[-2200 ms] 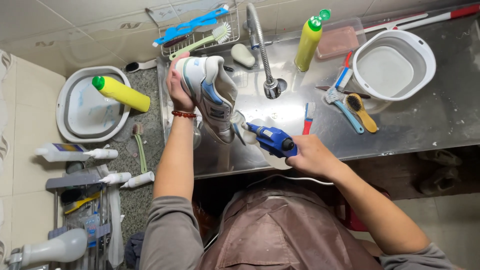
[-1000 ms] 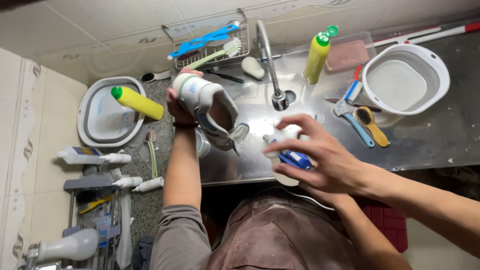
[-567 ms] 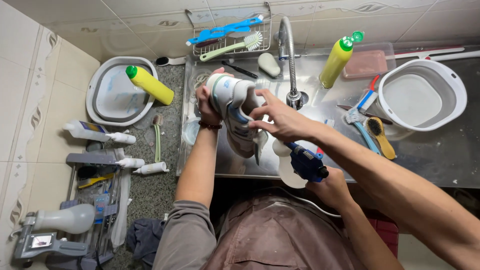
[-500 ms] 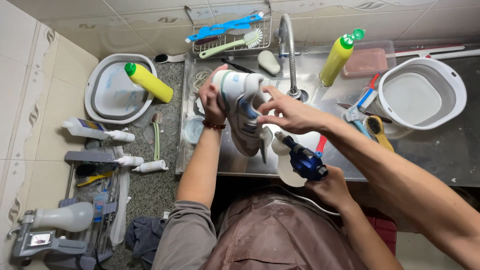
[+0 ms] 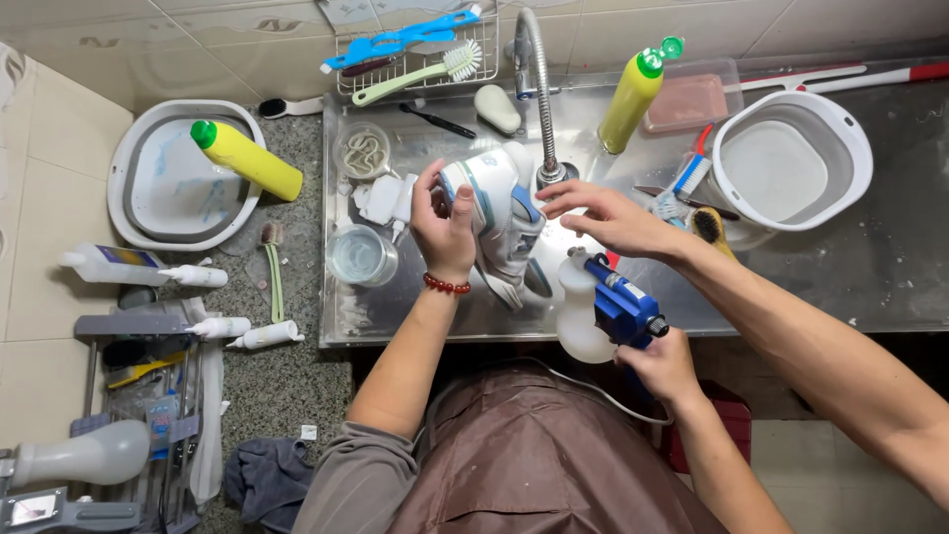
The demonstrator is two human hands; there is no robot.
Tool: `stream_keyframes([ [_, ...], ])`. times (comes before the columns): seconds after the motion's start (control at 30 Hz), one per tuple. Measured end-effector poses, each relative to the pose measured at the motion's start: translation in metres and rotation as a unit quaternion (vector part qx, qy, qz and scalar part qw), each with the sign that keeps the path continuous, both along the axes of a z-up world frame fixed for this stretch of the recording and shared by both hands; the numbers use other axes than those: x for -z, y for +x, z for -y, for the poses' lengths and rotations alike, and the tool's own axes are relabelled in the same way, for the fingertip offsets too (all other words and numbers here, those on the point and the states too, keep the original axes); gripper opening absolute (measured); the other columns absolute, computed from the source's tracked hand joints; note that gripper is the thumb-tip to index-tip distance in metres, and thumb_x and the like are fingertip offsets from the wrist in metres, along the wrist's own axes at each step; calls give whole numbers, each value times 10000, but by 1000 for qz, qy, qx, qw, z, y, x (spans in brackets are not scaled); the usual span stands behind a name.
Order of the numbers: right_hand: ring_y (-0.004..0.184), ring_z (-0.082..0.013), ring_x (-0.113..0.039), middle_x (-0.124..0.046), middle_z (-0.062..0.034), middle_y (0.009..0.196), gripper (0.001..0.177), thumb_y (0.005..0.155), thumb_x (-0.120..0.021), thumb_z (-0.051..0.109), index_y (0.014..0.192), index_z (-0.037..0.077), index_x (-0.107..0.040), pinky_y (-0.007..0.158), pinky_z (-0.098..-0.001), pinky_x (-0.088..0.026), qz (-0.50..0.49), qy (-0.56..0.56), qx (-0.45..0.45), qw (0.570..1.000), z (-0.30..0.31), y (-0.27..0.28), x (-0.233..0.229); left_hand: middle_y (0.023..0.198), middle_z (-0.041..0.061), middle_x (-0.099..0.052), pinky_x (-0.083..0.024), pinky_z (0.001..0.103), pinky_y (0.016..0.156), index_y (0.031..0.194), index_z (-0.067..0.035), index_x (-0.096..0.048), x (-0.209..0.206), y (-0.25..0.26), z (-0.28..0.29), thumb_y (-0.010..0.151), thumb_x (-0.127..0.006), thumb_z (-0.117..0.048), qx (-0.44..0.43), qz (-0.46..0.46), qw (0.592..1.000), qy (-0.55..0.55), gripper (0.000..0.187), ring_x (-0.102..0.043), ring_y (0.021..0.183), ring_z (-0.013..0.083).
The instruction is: The person rinses a white and blue sneaker under a running tap in a sink, scrubbing it by hand. They then use a blue air blower tool to dry the shoe, directing the airflow into the interior and over the exterior surfaces.
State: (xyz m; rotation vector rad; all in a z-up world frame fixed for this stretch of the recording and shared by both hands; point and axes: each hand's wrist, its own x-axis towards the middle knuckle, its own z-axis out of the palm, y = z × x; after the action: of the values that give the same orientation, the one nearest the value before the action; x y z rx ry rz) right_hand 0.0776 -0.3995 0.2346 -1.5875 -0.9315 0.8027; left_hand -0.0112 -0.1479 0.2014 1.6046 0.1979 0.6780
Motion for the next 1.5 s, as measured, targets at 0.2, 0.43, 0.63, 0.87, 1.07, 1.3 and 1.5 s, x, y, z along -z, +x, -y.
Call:
stream_keyframes([
  [0.2, 709, -194, -567, -598, -106, 855, 395, 989, -595, 134, 1369, 181, -690, 666, -344, -483, 246, -109, 121, 955, -8, -16, -38, 1223, 82, -607, -542, 271, 839, 1386, 8, -537, 26, 2, -21, 1001, -722, -303, -70, 16, 997, -25, 529, -625, 962, 137],
  [0.43, 832, -144, -701, -741, -87, 993, 409, 742, -688, -99, 1146, -39, -695, 684, -311, -593, -120, 17, 367, 922, 88, -184, 117, 1227, 93, -609, -542, 281, 888, 1394, 9, -554, 70, 0, -43, 1000, -700, -200, -98, -16, 983, -155, 470, -610, 1020, 136],
  [0.63, 820, -85, -655, -739, -10, 910, 360, 659, -783, -67, 1010, -10, -730, 746, -291, -560, -77, -24, 351, 933, 63, -169, 94, 1476, 124, -559, -432, 320, 1124, 1459, 38, -516, 93, 2, -58, 1055, -576, -165, -31, 65, 973, -219, 456, -560, 1305, 187],
  [0.87, 764, -92, -661, -748, -18, 804, 268, 647, -797, -20, 903, 14, -726, 739, -295, -566, 23, -84, 318, 944, 40, -167, 72, 1312, 207, -644, -486, 412, 1085, 1436, 46, -521, 97, 15, -83, 1059, -409, -337, 84, 119, 934, -327, 549, -628, 1210, 303],
  [1.07, 774, -113, -689, -774, -43, 849, 315, 643, -744, 39, 958, 30, -742, 752, -301, -565, 19, -71, 299, 951, 20, -173, 27, 1245, 208, -678, -503, 438, 1053, 1380, 43, -547, 122, 21, -101, 1013, -410, -393, 133, 136, 882, -430, 585, -640, 1166, 333],
  [1.3, 753, -125, -702, -779, -65, 829, 306, 661, -756, 56, 966, 37, -751, 753, -302, -572, 34, -115, 316, 941, 16, -184, 7, 1315, 190, -639, -478, 480, 1097, 1378, -15, -549, 146, 18, -109, 1025, -412, -608, 168, 130, 817, -536, 704, -594, 1229, 353],
  [1.5, 773, -100, -690, -792, -42, 888, 351, 658, -750, 28, 1009, 41, -742, 759, -291, -564, 37, -89, 340, 935, 15, -188, 0, 1316, 181, -615, -470, 499, 1073, 1409, -24, -549, 126, 20, -96, 1067, -483, -589, 247, 190, 756, -576, 664, -584, 1219, 379],
])
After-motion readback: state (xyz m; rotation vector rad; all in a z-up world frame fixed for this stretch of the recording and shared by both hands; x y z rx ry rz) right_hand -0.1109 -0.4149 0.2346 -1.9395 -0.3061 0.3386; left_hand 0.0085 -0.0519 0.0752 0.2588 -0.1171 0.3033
